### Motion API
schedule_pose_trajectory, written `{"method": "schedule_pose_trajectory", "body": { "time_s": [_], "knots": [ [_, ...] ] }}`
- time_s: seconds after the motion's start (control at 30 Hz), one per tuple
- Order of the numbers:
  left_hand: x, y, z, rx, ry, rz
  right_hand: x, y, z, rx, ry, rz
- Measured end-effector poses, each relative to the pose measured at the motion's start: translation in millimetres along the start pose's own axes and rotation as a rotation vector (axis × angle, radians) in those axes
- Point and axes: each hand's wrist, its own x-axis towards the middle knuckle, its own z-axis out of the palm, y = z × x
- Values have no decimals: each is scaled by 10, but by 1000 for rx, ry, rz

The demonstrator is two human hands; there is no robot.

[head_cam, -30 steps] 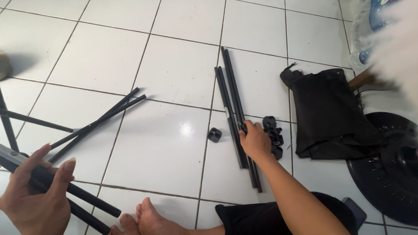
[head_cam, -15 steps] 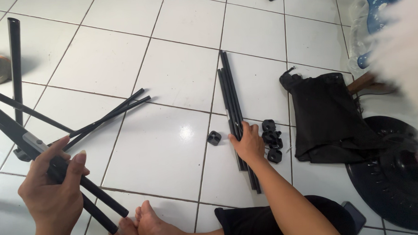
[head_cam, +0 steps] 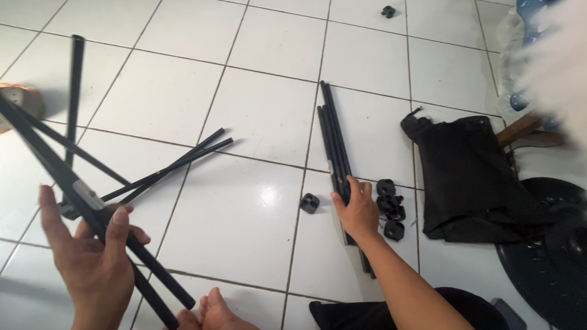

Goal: The person assembles a metal frame structure on a tiled floor. They insert metal rods into a central hub and secure them with small black plastic connectors, gradually building a tripod-like base.

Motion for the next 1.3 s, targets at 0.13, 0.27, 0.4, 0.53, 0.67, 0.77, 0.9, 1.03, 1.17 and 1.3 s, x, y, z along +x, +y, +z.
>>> {"method": "schedule_pose_trajectory", "body": {
  "time_s": [0.13,0.27,0.4,0.53,0.67,0.77,0.9,1.03,1.17,1.3],
  "knots": [
    [123,-65,-1,-204,-21,-62,49,-179,-25,215,219,-171],
    [226,-233,-20,-423,-45,-154,52,-708,-200,439,137,-188],
    [235,-240,4,-511,-121,-277,-71,-1289,-471,517,-107,-113],
    [229,-174,30,-535,-199,-231,-373,-1849,-575,776,-304,-368],
    [205,-137,62,-508,-244,-321,-825,-2217,-634,876,-686,-284],
    [225,-149,25,-476,-267,-339,-1049,-2349,-597,704,-779,-204],
    [267,-170,-42,-551,-335,-282,-1121,-2377,-370,664,-855,-222],
    [341,-154,-31,-445,-285,-260,-1129,-2189,10,619,-797,-226],
    [775,-34,-219,-236,42,-58,-989,-1826,321,476,-700,-268],
    [1105,189,-652,-85,37,60,-582,-1447,367,285,-619,-310]
  ]
}}
